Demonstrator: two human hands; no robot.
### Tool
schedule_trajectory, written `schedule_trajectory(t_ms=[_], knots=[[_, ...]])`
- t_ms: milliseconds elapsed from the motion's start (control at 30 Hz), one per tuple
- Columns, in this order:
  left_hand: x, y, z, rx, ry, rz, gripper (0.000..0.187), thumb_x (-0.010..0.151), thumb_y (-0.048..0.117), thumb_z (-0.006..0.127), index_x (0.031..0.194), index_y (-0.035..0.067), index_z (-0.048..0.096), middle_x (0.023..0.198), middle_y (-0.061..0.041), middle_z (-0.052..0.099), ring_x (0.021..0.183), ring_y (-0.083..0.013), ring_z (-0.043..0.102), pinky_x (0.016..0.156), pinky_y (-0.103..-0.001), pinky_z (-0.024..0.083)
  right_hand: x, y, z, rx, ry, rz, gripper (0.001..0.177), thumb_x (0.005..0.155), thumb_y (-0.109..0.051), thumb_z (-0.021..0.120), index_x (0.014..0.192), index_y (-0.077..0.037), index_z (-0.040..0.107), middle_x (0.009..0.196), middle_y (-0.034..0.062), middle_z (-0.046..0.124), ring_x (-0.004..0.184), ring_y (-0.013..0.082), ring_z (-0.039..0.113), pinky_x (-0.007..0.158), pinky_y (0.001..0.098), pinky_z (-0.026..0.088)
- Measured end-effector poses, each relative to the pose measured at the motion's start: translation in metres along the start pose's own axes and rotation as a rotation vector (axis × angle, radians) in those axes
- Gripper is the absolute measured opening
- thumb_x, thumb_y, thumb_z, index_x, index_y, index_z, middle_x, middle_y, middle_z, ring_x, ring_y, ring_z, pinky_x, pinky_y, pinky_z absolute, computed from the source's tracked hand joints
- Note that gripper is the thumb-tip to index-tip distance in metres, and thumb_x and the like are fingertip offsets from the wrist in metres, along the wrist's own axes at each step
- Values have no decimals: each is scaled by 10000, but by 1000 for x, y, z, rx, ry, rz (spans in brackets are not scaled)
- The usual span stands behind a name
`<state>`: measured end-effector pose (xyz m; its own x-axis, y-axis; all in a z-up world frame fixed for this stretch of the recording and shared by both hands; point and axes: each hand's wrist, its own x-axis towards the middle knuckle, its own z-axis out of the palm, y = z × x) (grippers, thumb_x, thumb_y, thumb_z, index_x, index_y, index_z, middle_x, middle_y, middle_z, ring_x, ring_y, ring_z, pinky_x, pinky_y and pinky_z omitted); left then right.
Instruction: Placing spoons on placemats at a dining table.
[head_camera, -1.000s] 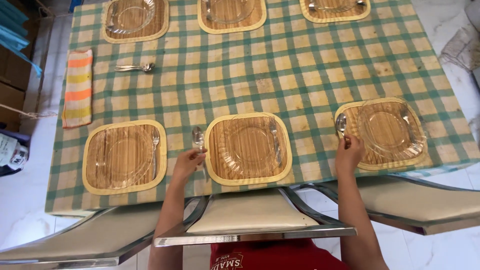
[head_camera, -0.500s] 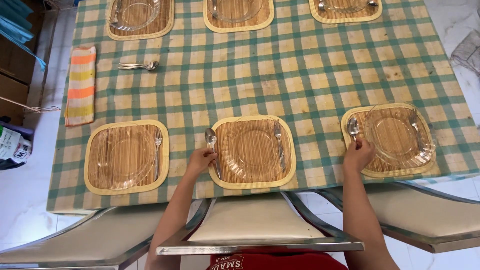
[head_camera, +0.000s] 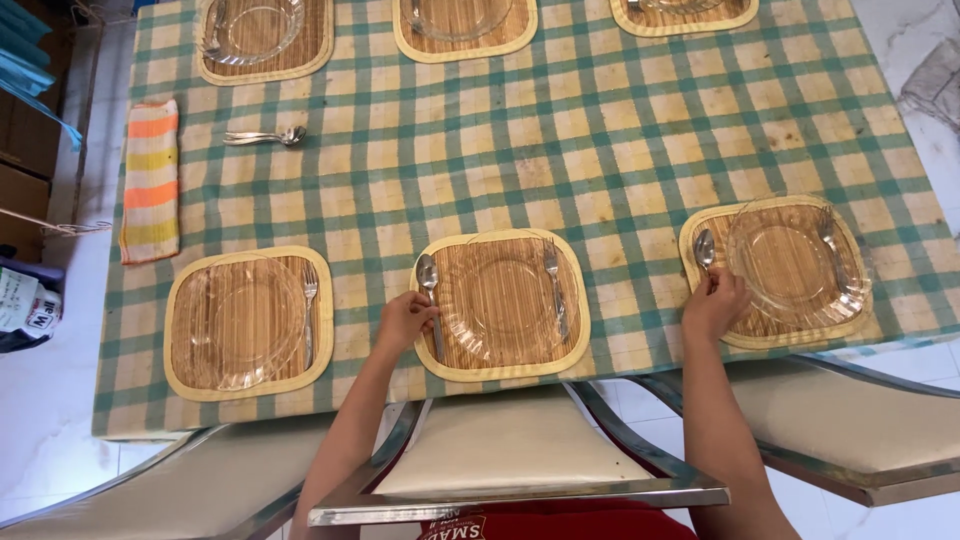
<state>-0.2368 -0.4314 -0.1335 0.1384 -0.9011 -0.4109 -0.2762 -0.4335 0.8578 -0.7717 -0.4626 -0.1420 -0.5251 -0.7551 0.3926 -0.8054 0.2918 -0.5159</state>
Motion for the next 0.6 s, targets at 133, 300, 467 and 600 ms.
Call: schedule_trajectory(t_ms=[133, 300, 467, 600], knots=[[-5, 7, 3, 5, 12, 13, 122, 883, 35, 770, 920, -15, 666, 743, -85, 714, 596, -131, 651, 513, -303, 525, 1, 8, 2, -43, -5, -27, 108, 970, -73, 735, 1077, -86, 723, 1154, 83, 677, 1149, 332, 540, 1029, 525, 379], [-18, 26, 4, 125, 23, 25, 106, 906, 73, 757, 901, -1, 682, 747, -62, 712, 616, -113, 656, 549, -285, 544, 1, 12, 5, 25, -22, -50, 114, 982, -8, 701, 1090, -41, 717, 1160, 101, 667, 1159, 327, 540, 1034, 447, 443], [-18, 23, 6, 143, 27, 73, 133, 896, 88, 773, 889, -6, 679, 734, -68, 701, 609, -124, 641, 550, -294, 531, -3, 11, 1, 4, 24, -111, 88, 978, 7, 721, 1064, -11, 724, 1129, 131, 637, 1131, 327, 542, 992, 437, 466], [-14, 12, 7, 128, 46, 162, 130, 885, 76, 768, 898, -7, 670, 729, -71, 698, 596, -120, 649, 535, -292, 536, -5, 14, 2, -25, 94, -159, 105, 957, 15, 738, 1058, -13, 753, 1101, 122, 618, 1092, 321, 567, 940, 442, 492]])
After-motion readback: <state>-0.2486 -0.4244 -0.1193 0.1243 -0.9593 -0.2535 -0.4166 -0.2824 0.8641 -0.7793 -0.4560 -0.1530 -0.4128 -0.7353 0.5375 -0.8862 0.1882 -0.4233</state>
